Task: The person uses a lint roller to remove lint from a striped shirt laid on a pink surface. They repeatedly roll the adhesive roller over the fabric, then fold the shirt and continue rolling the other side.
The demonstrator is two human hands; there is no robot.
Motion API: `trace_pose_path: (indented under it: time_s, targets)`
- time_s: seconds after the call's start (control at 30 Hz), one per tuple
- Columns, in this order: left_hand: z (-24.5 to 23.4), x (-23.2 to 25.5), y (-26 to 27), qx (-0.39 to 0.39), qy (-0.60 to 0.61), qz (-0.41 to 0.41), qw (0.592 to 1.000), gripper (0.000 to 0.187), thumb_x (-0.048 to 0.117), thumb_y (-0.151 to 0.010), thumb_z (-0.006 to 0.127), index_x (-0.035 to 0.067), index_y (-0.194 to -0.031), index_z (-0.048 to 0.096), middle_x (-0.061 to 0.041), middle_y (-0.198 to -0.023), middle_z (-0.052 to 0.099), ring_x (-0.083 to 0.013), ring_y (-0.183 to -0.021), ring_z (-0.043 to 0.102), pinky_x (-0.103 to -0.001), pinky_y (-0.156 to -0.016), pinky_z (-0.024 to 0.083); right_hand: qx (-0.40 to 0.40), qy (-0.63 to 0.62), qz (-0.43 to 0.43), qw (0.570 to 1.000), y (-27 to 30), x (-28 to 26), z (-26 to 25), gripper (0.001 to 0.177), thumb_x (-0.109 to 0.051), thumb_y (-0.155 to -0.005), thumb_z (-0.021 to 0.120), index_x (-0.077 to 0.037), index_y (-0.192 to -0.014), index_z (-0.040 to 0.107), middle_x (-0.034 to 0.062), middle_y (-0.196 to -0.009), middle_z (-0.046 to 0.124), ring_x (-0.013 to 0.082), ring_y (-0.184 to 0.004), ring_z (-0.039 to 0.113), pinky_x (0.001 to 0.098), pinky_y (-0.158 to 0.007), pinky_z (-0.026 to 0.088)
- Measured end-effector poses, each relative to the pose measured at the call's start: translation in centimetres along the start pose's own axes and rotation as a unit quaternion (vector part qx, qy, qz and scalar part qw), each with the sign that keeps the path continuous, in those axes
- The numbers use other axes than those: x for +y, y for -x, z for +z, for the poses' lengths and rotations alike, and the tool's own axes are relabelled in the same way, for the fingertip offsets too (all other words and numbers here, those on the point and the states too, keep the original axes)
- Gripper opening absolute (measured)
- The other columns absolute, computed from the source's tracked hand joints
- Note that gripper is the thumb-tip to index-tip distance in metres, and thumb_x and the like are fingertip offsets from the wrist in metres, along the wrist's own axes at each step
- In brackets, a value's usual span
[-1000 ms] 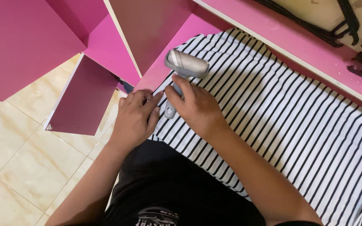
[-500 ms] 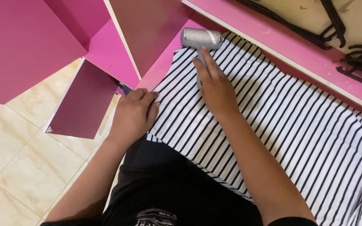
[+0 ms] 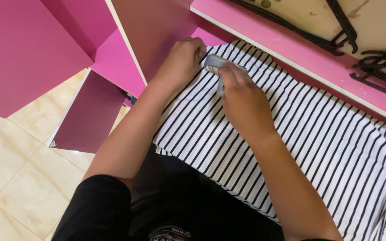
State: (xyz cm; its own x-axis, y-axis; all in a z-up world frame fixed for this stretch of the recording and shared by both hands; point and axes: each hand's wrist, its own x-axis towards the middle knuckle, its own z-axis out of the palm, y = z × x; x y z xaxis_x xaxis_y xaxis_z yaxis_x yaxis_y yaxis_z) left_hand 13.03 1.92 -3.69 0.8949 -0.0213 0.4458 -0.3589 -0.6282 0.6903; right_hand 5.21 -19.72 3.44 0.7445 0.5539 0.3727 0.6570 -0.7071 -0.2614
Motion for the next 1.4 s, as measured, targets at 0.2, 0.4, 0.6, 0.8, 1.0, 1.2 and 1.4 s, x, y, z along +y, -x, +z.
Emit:
trace_pose_path:
  time_s: [0.2,0.4,0.6,0.8,1.0,1.2,1.4]
  targets:
    - [6.2,-5.8,-5.1,0.004,0.387,-0.164,0.907,0.023,0.004,-0.105,0.048,-0.003,-0.107,0.07,-0.009,-0.1,0.072,-0.0139,-0.086,0.064,-0.027,-0.08,0.055,0.055,0.128,-0.052,0.989,0.1,0.8,4.5,0.036,-0.006,-0.094,0.061,0.0,-0.129,0.059,0.0207,-0.144,0.055,0.0358,-0.133,0.059,0.043,-0.103,0.052]
    - [7.6,-6.8,-4.1,0.021,0.259,-0.035,0.965,0.029,-0.006,-0.099,0.043,-0.002,-0.118,0.064,-0.012,-0.11,0.073,-0.0184,-0.103,0.07,-0.032,-0.096,0.057,0.045,0.088,0.015,0.995,-0.1,2.3,6.3,0.035,-0.012,-0.099,0.062,0.001,-0.131,0.058,0.0217,-0.148,0.051,0.0362,-0.115,0.065,0.0461,-0.092,0.056]
    - [5.8,-4.6,-3.5,0.013,0.12,0.034,0.992,0.036,-0.014,-0.091,0.046,-0.001,-0.118,0.064,-0.017,-0.114,0.071,-0.0272,-0.105,0.071,-0.035,-0.098,0.057,0.052,0.065,0.022,0.996,-1.1,4.4,6.1,0.037,-0.01,-0.097,0.064,-0.001,-0.132,0.057,0.0175,-0.153,0.046,0.0366,-0.118,0.066,0.0471,-0.091,0.057]
    - [4.2,-2.8,-2.9,-0.028,0.006,0.036,0.999,0.034,-0.012,-0.085,0.057,0.003,-0.111,0.072,-0.014,-0.118,0.068,-0.034,-0.109,0.066,-0.039,-0.096,0.052,-0.005,0.061,0.065,0.996,-1.4,3.5,4.0,0.045,-0.006,-0.092,0.065,-0.003,-0.135,0.052,0.0211,-0.16,0.038,0.0395,-0.114,0.065,0.0481,-0.089,0.055]
    - [3.9,-3.2,-2.6,-0.047,0.001,0.059,0.997,0.04,-0.016,-0.082,0.054,0.002,-0.111,0.074,-0.012,-0.12,0.067,-0.0326,-0.115,0.064,-0.038,-0.101,0.052,-0.066,0.056,0.084,0.993,-0.6,2.0,1.9,0.065,0.004,-0.079,0.065,-0.004,-0.141,0.049,0.0209,-0.158,0.039,0.0406,-0.115,0.064,0.0487,-0.087,0.055]
    - [4.3,-4.3,-2.9,-0.058,0.003,0.083,0.995,0.042,-0.017,-0.08,0.056,0.0,-0.113,0.074,-0.013,-0.121,0.066,-0.0322,-0.116,0.063,-0.038,-0.102,0.051,-0.045,0.043,0.04,0.997,-1.1,2.9,2.8,0.07,0.004,-0.073,0.071,-0.005,-0.14,0.051,0.0206,-0.157,0.041,0.0393,-0.119,0.063,0.0481,-0.093,0.054]
    - [4.5,-4.6,-3.2,-0.06,-0.003,0.077,0.995,0.043,-0.016,-0.08,0.056,0.002,-0.112,0.076,-0.012,-0.12,0.066,-0.03,-0.114,0.064,-0.038,-0.101,0.053,-0.044,0.045,0.032,0.998,-1.0,3.2,2.2,0.07,0.001,-0.075,0.075,-0.009,-0.14,0.053,0.0156,-0.154,0.046,0.0408,-0.12,0.061,0.0481,-0.098,0.052]
